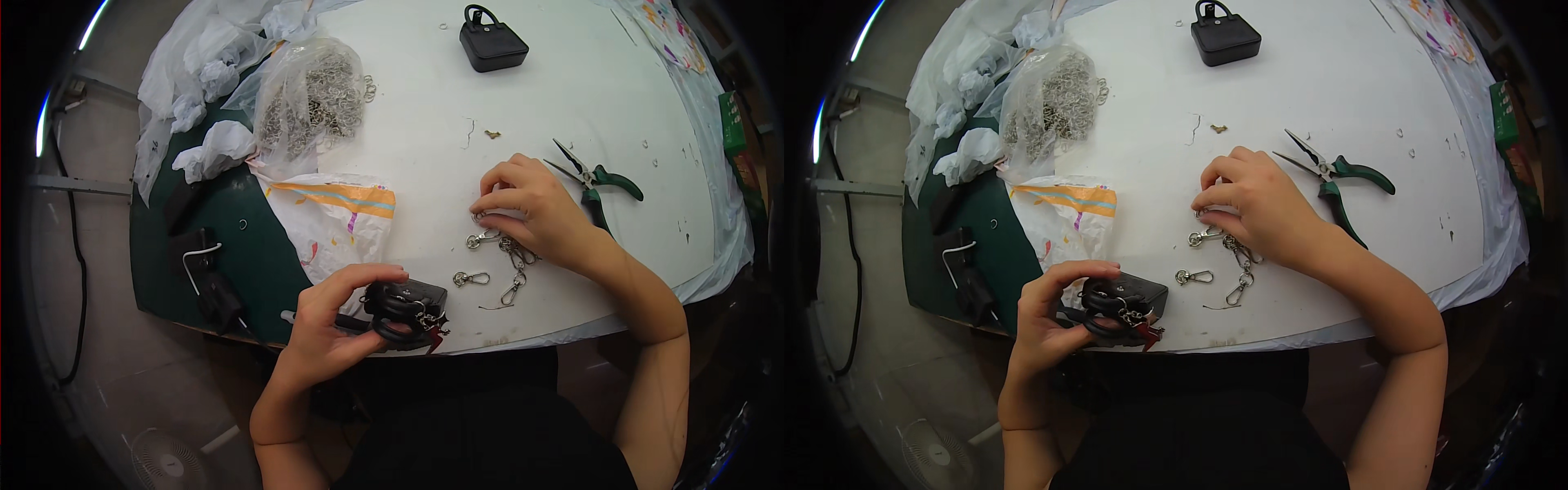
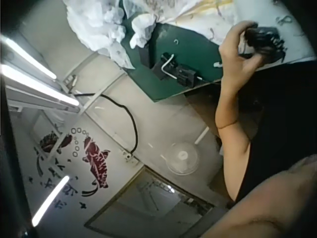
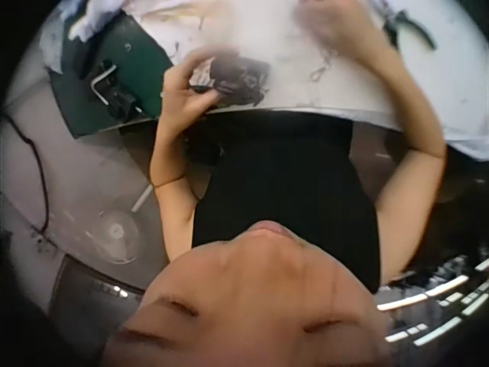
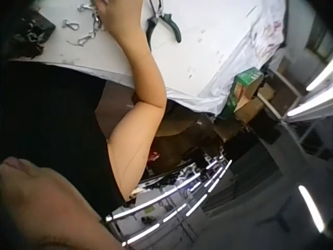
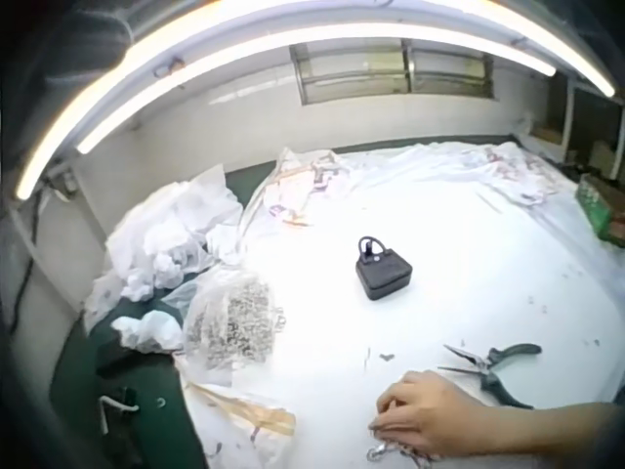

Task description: The person assembles small black bag-shaped keychains by attaching metal chains and decorative red charms using two sets of pliers.

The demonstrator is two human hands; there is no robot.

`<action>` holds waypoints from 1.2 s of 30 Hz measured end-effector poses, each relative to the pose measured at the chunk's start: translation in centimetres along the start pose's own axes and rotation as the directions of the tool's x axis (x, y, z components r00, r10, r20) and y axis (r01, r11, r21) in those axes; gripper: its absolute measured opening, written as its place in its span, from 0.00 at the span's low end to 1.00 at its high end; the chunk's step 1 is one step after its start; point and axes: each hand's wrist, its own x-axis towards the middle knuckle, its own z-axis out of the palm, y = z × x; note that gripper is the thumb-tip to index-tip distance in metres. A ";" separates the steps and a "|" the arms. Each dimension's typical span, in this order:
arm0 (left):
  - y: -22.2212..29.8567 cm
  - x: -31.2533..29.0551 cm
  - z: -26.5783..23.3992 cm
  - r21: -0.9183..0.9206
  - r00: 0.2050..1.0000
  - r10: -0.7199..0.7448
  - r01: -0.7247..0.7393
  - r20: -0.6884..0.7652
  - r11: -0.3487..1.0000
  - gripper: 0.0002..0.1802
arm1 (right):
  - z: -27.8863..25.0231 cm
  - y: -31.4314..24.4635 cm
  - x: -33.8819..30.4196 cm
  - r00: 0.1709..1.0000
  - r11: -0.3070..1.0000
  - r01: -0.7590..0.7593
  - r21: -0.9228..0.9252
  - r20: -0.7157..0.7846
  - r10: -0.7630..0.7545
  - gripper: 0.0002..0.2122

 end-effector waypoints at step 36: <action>-2.1 0.0 -2.1 -0.584 0.981 -0.149 0.050 -0.123 0.810 0.24 | 0.2 -1.2 -0.6 0.996 0.937 -0.070 0.342 -0.029 0.085 0.03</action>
